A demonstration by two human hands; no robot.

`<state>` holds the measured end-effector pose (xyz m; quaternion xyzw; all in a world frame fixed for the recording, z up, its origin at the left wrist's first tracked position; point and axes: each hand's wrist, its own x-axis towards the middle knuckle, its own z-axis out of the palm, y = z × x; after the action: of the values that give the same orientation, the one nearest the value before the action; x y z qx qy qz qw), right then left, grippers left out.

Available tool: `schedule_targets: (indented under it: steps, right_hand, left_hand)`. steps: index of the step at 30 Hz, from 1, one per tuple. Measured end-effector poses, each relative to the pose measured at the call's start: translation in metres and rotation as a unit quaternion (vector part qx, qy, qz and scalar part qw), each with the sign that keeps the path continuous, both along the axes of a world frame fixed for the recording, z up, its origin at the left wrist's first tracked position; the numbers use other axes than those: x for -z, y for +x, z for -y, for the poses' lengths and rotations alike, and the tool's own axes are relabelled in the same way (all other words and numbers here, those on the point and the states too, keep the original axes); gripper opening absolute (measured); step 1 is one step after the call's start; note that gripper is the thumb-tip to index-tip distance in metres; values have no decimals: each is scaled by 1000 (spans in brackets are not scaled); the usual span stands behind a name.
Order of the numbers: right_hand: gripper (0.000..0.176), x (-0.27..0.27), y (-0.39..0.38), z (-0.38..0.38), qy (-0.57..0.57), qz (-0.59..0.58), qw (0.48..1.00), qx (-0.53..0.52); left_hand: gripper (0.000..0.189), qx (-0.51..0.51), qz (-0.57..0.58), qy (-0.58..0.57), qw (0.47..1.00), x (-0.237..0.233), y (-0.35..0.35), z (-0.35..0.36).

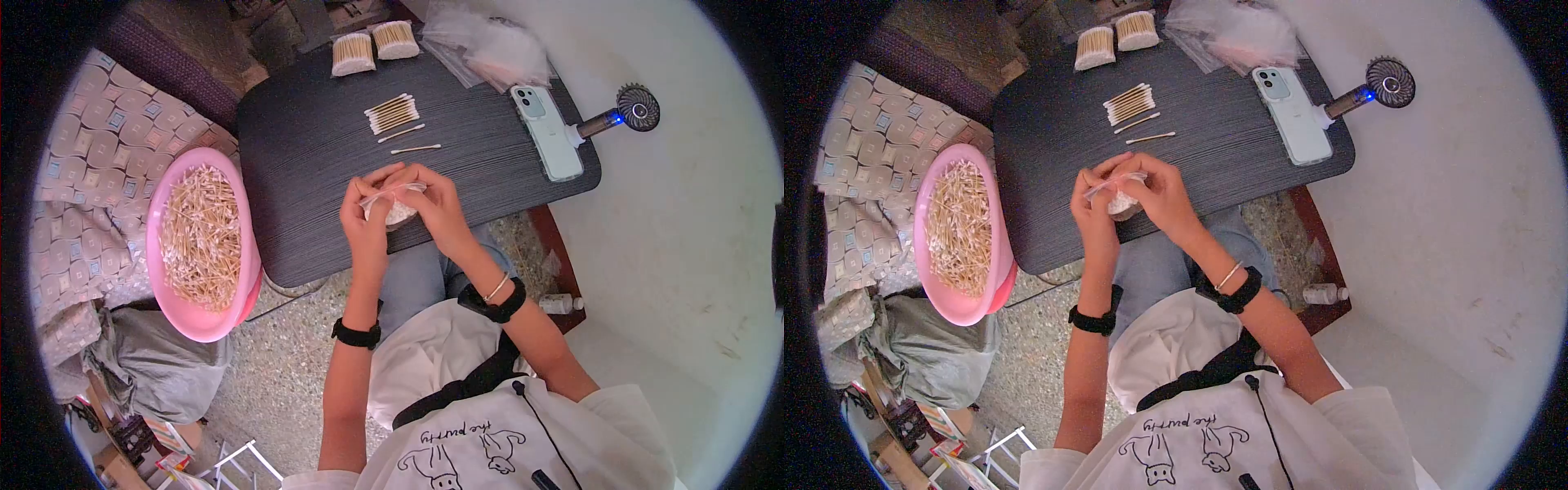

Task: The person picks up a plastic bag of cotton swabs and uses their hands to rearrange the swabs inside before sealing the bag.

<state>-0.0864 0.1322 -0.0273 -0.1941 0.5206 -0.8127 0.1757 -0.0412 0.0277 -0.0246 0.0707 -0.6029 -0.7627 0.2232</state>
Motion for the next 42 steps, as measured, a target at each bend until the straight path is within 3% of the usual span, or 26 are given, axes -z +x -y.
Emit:
schedule_targets:
  steps: [4,11,14,19,20,21,23,26,29,32,36,38,41,42]
  right_hand:
    - [12,-3,2,-1,-9,24,1000,-8]
    - [16,2,-7,-4,-70,101,989,-79]
    - [17,9,-9,-6,-37,94,991,-85]
    - [24,-2,-2,1,1,-19,1000,23]
    - [26,-3,-2,-1,7,-31,999,44]
    - [29,-3,-5,-5,101,-130,982,96]
    - [36,0,-17,-13,279,-318,885,194]
    - [42,0,-30,-15,436,-446,756,197]
    - [46,5,-37,-13,483,-493,696,200]
    - [42,7,-41,-12,493,-500,681,207]
    - [27,11,-44,-18,467,-460,734,177]
    - [19,4,-41,-23,499,-422,742,149]
    - [10,7,-41,-27,498,-467,706,186]
    - [9,2,-38,-29,508,-430,724,182]
  left_hand:
    - [11,23,-7,62,998,0,1,4]
    - [9,40,-22,63,997,0,2,5]
    - [13,33,-36,43,998,3,5,3]
    - [29,-12,-39,-86,995,1,6,-7]
    - [32,-22,-21,-68,997,3,7,-6]
    - [36,-32,-3,-49,998,6,8,-3]
    - [39,-41,39,-18,998,8,10,3]
    - [33,-43,77,-11,996,12,12,13]
    - [43,-17,77,-10,997,23,12,25]
    - [53,-4,125,19,992,20,15,33]
    - [57,-22,172,-210,962,7,16,39]
    - [56,-37,183,-289,939,-6,15,41]
    - [49,-8,189,-322,928,-31,14,41]
    - [50,0,203,-369,907,-38,13,39]
